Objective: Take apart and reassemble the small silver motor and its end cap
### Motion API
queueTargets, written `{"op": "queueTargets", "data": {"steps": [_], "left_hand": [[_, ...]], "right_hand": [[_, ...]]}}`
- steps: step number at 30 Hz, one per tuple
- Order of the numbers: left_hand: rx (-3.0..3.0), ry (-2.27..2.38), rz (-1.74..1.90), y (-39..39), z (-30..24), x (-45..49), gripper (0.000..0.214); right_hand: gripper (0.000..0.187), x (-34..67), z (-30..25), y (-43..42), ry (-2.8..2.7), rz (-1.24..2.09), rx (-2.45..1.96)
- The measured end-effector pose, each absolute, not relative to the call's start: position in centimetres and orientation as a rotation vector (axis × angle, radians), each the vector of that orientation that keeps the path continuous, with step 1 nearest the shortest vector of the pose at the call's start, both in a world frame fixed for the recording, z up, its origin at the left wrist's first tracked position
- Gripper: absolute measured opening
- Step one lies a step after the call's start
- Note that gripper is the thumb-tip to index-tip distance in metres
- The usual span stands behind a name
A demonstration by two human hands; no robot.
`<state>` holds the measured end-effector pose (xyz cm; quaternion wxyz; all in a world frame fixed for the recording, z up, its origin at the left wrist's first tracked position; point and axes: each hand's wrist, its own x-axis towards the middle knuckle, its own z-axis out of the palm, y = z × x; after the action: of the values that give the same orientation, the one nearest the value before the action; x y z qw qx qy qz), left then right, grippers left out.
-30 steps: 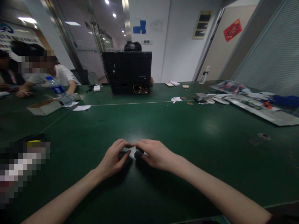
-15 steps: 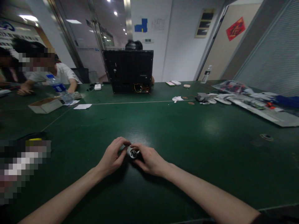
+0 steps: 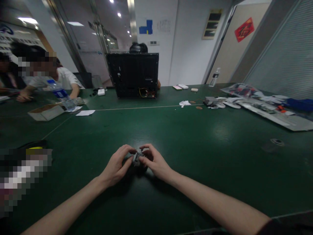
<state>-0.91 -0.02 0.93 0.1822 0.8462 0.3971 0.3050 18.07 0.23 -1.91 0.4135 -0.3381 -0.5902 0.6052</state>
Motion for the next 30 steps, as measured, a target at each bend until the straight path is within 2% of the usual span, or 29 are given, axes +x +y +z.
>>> {"op": "queueTargets", "data": {"steps": [7,13,19,30], "left_hand": [[2.399,0.974,0.827,-0.31,1.43,-0.96,0.03],[2.399,1.037,0.778,-0.41,1.43,-0.55,0.045],[2.404,1.085,0.817,-0.16,0.86,-0.34,0.031],[2.427,1.055,0.796,-0.28,1.01,-0.35,0.031]], "right_hand": [[0.042,18.51,-2.11,0.56,-1.38,1.616,-0.869],[0.041,18.5,-2.15,0.59,-1.358,1.619,-0.883],[0.043,18.51,-2.17,0.71,-1.378,1.668,-0.86],[0.042,18.84,-1.76,0.54,-1.446,1.684,-0.824]]}}
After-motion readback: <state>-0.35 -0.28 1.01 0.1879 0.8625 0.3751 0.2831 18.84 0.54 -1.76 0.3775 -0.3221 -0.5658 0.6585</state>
